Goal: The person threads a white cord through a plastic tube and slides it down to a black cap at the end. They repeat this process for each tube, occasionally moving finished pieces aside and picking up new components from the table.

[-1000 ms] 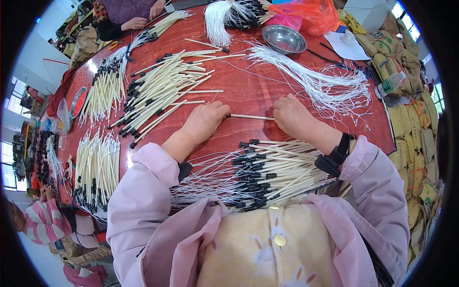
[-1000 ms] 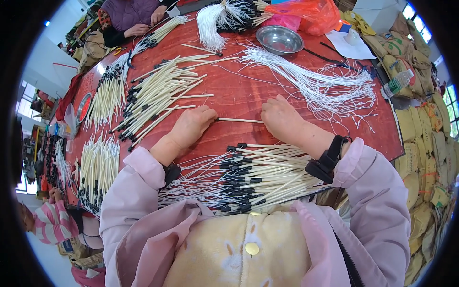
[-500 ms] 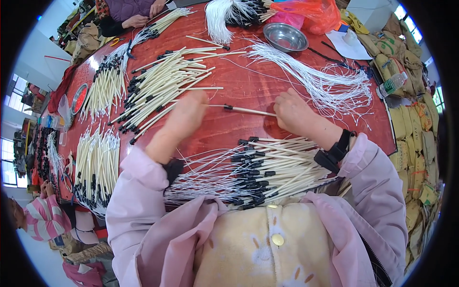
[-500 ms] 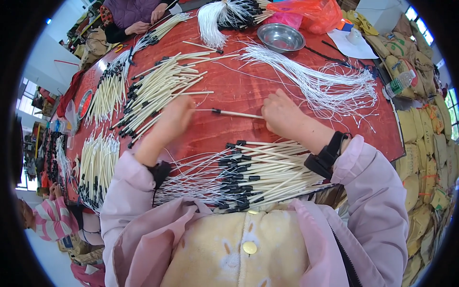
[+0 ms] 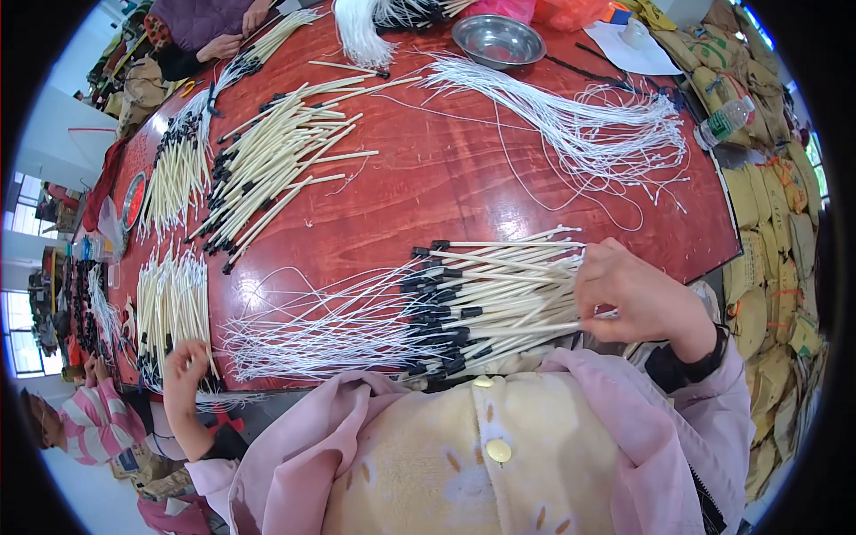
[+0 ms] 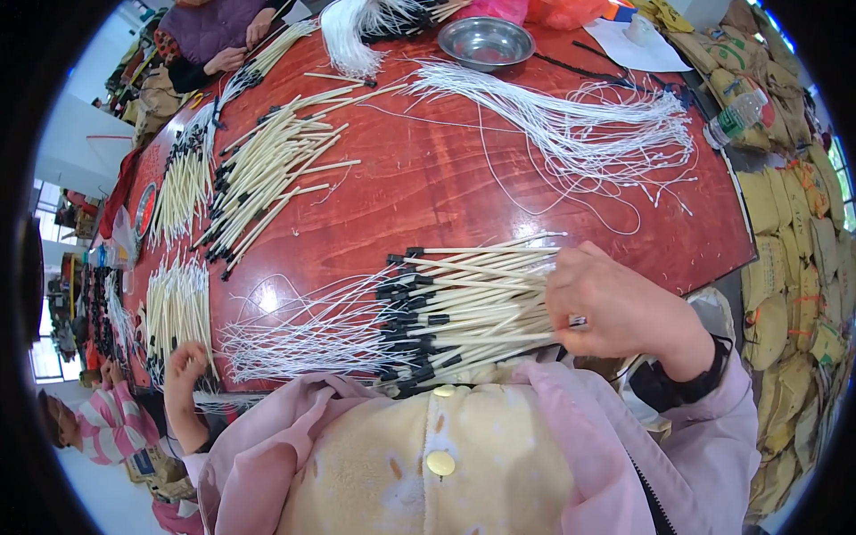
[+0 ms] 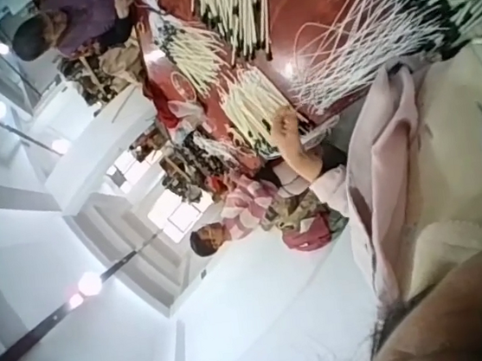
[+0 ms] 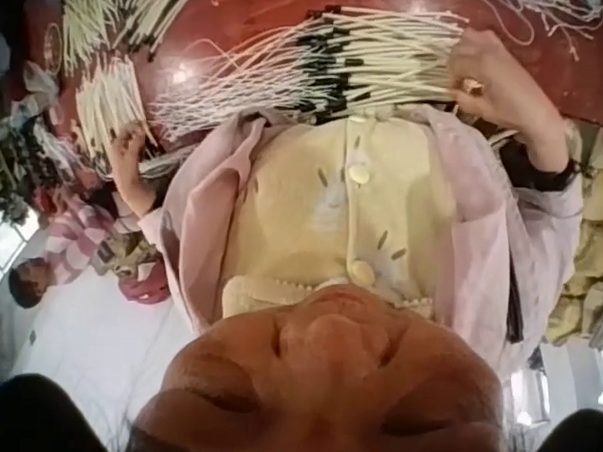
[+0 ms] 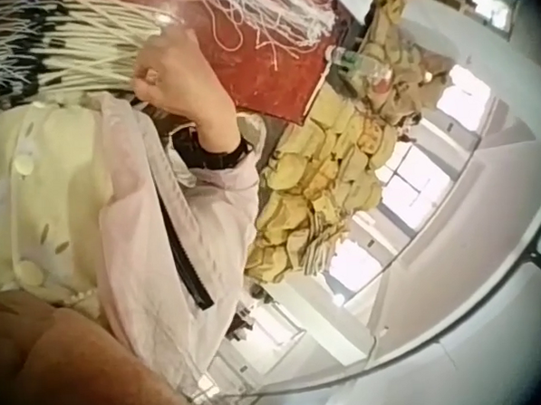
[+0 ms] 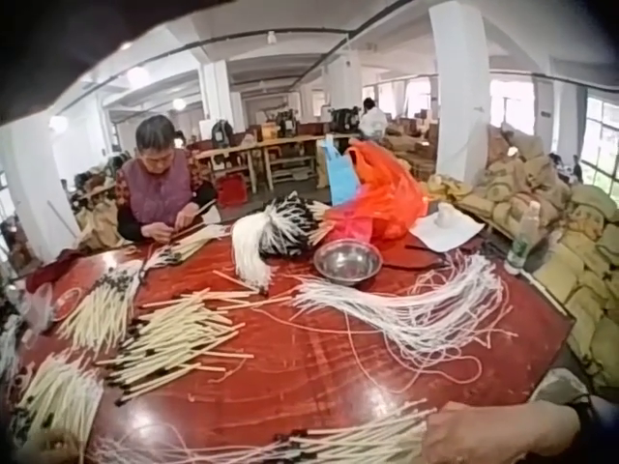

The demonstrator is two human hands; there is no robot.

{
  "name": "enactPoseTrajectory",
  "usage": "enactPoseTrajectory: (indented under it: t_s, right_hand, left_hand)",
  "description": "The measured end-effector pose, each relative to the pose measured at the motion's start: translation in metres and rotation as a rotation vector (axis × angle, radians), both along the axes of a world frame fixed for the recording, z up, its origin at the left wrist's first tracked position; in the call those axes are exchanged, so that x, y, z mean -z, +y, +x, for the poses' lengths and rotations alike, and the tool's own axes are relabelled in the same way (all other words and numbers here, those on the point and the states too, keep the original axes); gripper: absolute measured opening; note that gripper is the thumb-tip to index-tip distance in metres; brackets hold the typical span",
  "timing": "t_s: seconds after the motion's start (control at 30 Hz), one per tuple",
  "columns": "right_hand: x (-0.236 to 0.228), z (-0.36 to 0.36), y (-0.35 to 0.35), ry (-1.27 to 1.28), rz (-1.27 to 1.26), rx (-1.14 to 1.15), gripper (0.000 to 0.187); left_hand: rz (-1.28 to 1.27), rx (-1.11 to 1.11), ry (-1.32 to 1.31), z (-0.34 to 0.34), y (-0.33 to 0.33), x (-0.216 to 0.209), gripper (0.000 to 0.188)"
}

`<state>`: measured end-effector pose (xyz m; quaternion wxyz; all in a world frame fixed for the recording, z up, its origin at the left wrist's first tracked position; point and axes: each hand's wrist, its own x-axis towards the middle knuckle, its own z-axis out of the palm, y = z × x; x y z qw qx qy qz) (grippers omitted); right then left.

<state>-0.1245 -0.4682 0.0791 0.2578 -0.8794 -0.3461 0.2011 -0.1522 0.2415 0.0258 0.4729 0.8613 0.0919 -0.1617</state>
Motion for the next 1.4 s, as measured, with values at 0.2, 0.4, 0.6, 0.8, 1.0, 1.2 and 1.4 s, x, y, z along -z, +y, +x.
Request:
enactPoseTrajectory:
  t_s: [0.2, 0.4, 0.6, 0.8, 1.0, 1.2, 1.4]
  right_hand:
    - [0.041, 0.025, -0.016, -0.252, 0.105, 0.209, 0.032]
    - [0.070, 0.050, -0.014, -0.305, -0.051, 0.324, 0.045]
    - [0.071, 0.034, -0.005, -0.323, -0.278, 0.315, 0.055]
    - [0.072, 0.025, -0.002, -0.339, -0.385, 0.298, 0.072]
    - [0.074, 0.026, -0.005, -0.341, -0.402, 0.304, 0.079]
    - [0.076, 0.032, -0.027, -0.377, -0.465, 0.406, 0.082]
    - [0.087, 0.060, -0.030, -0.444, -0.506, 0.378, 0.086]
  left_hand:
    - [0.397, -0.001, -0.361, 0.056, -0.139, -0.031, 0.026]
    - [0.261, 0.786, -0.788, 0.176, -0.360, -0.006, 0.023]
    - [0.404, 1.119, -0.818, 0.217, -0.501, 0.055, 0.018]
    - [0.445, 1.148, -0.798, 0.222, -0.518, 0.072, 0.017]
    - [0.168, 0.953, -0.767, 0.221, -0.480, 0.063, 0.014]
    - [0.044, 0.499, -0.596, 0.201, -0.388, 0.039, 0.015]
    - [0.119, 0.295, -0.339, 0.164, -0.333, 0.067, 0.016]
